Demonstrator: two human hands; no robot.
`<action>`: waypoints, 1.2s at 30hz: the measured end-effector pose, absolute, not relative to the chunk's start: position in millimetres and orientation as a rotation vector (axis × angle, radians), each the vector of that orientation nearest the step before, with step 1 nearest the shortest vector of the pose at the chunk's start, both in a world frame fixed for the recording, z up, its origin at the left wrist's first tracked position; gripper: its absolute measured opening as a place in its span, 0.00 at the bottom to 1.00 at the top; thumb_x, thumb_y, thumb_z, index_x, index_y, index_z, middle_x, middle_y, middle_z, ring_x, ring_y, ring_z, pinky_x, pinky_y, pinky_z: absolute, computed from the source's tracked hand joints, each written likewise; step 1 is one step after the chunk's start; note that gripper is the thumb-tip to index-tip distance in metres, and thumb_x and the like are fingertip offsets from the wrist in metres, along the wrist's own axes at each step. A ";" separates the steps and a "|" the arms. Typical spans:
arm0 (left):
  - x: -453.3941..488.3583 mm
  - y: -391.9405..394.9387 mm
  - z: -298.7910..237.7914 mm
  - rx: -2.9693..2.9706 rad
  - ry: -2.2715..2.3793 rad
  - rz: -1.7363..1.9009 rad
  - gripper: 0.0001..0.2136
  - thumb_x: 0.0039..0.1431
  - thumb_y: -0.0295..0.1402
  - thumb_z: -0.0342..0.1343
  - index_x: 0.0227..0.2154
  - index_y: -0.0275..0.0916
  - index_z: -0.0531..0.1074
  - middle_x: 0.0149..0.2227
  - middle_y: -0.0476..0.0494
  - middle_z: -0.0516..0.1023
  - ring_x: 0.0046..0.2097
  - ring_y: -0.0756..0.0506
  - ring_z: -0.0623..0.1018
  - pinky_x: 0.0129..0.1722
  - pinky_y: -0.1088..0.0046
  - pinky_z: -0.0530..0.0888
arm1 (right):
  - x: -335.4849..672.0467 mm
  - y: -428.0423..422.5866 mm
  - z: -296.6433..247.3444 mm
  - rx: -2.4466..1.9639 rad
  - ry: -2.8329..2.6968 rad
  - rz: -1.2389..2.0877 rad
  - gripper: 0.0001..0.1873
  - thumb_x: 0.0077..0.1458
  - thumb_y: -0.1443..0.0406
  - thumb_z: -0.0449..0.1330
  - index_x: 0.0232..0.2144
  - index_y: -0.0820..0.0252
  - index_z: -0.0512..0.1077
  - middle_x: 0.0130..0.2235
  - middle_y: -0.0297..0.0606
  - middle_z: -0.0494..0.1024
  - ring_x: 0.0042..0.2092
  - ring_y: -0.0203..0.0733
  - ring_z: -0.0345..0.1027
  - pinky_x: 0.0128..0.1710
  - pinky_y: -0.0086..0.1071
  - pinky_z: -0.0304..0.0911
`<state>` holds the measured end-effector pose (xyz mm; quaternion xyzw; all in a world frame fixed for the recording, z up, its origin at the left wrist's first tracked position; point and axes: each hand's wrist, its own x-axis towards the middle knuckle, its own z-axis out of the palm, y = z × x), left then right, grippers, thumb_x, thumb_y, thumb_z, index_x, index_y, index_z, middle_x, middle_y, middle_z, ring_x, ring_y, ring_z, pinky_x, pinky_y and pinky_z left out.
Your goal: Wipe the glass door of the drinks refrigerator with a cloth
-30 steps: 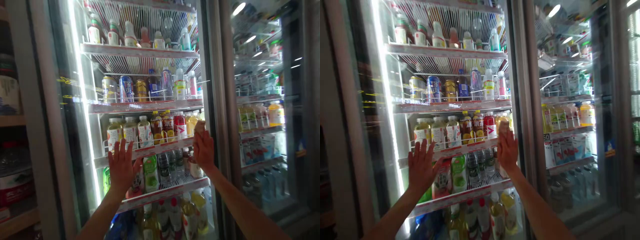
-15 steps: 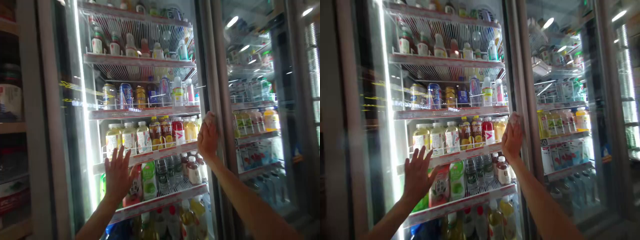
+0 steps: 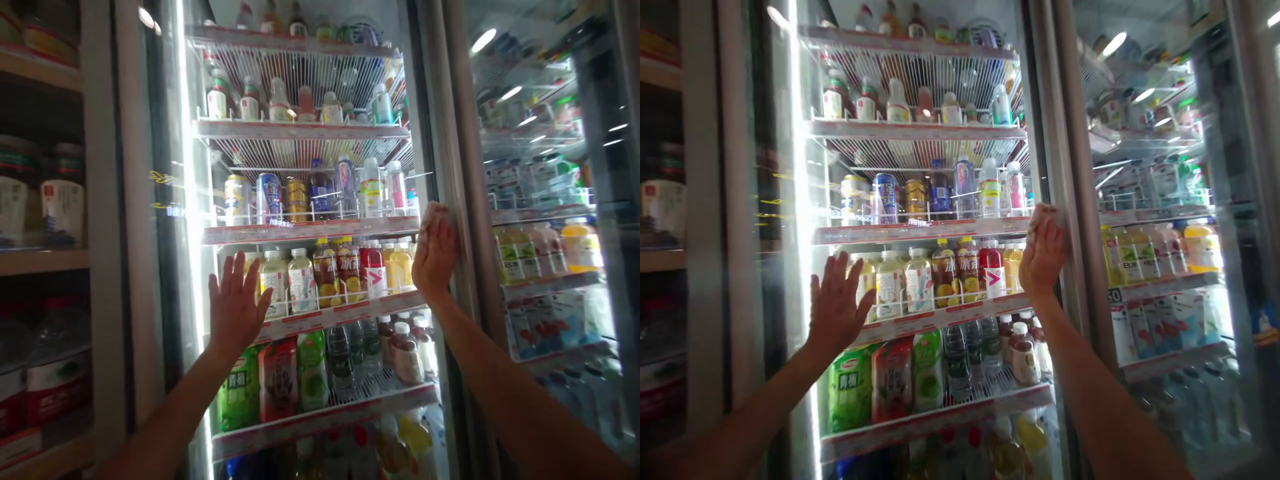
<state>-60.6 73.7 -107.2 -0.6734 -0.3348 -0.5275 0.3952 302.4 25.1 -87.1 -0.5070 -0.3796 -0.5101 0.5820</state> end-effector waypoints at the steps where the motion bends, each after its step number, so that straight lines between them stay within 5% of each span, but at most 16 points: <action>1: -60.2 74.3 -108.7 -1.702 -0.856 -1.338 0.27 0.65 0.42 0.42 0.64 0.39 0.51 0.67 0.35 0.49 0.69 0.38 0.45 0.65 0.49 0.44 | 288.8 26.8 -94.7 -1.172 -0.908 -1.203 0.29 0.65 0.61 0.37 0.61 0.73 0.57 0.62 0.59 0.60 0.66 0.57 0.45 0.59 0.54 0.50; 4: -58.2 73.9 -111.2 -1.678 -0.868 -1.339 0.27 0.65 0.42 0.40 0.65 0.39 0.49 0.68 0.34 0.47 0.69 0.37 0.45 0.65 0.48 0.43 | 238.3 31.5 -124.7 -1.121 -1.152 -1.276 0.25 0.62 0.62 0.45 0.61 0.50 0.58 0.64 0.36 0.60 0.67 0.46 0.45 0.61 0.46 0.53; 6: -58.2 73.0 -110.9 -1.680 -0.868 -1.327 0.28 0.65 0.42 0.40 0.65 0.39 0.48 0.68 0.34 0.47 0.69 0.37 0.45 0.65 0.48 0.44 | 223.9 31.8 -137.2 -1.073 -1.343 -1.301 0.26 0.61 0.65 0.47 0.61 0.46 0.58 0.64 0.31 0.59 0.68 0.44 0.43 0.64 0.48 0.49; 14: -55.7 71.2 -110.2 -1.645 -0.872 -1.303 0.28 0.66 0.40 0.40 0.66 0.39 0.45 0.67 0.32 0.47 0.68 0.36 0.46 0.64 0.45 0.47 | 297.5 26.5 -85.9 -1.123 -0.937 -1.162 0.28 0.61 0.67 0.41 0.63 0.59 0.56 0.65 0.47 0.57 0.67 0.55 0.44 0.58 0.60 0.52; 21: -57.4 71.3 -109.9 -1.627 -0.840 -1.301 0.28 0.65 0.39 0.41 0.66 0.42 0.43 0.67 0.33 0.49 0.68 0.36 0.47 0.63 0.46 0.48 | 233.1 29.8 -94.8 -1.112 -1.362 -1.295 0.24 0.61 0.63 0.45 0.59 0.47 0.62 0.65 0.33 0.59 0.68 0.46 0.42 0.63 0.50 0.49; 27: -59.8 69.8 -108.1 -1.609 -0.816 -1.294 0.25 0.65 0.40 0.42 0.63 0.37 0.53 0.65 0.30 0.56 0.67 0.35 0.51 0.63 0.47 0.51 | 289.0 26.5 -52.4 -1.184 -0.864 -1.049 0.26 0.62 0.62 0.41 0.59 0.63 0.62 0.64 0.53 0.56 0.67 0.59 0.44 0.57 0.63 0.52; 33: -70.2 70.0 -57.5 -1.548 -0.915 -1.351 0.26 0.64 0.43 0.38 0.60 0.33 0.59 0.64 0.29 0.56 0.67 0.34 0.54 0.62 0.47 0.53 | 256.8 29.1 -60.0 -1.094 -1.318 -1.276 0.23 0.62 0.63 0.45 0.58 0.47 0.63 0.65 0.33 0.59 0.67 0.44 0.44 0.62 0.48 0.51; 36: -78.1 68.6 -27.6 -1.552 -1.023 -1.325 0.28 0.64 0.44 0.36 0.61 0.30 0.57 0.66 0.28 0.51 0.67 0.32 0.51 0.61 0.42 0.52 | 278.3 25.4 -40.9 -1.155 -1.119 -1.232 0.23 0.61 0.62 0.44 0.57 0.53 0.65 0.64 0.41 0.60 0.66 0.50 0.49 0.60 0.50 0.54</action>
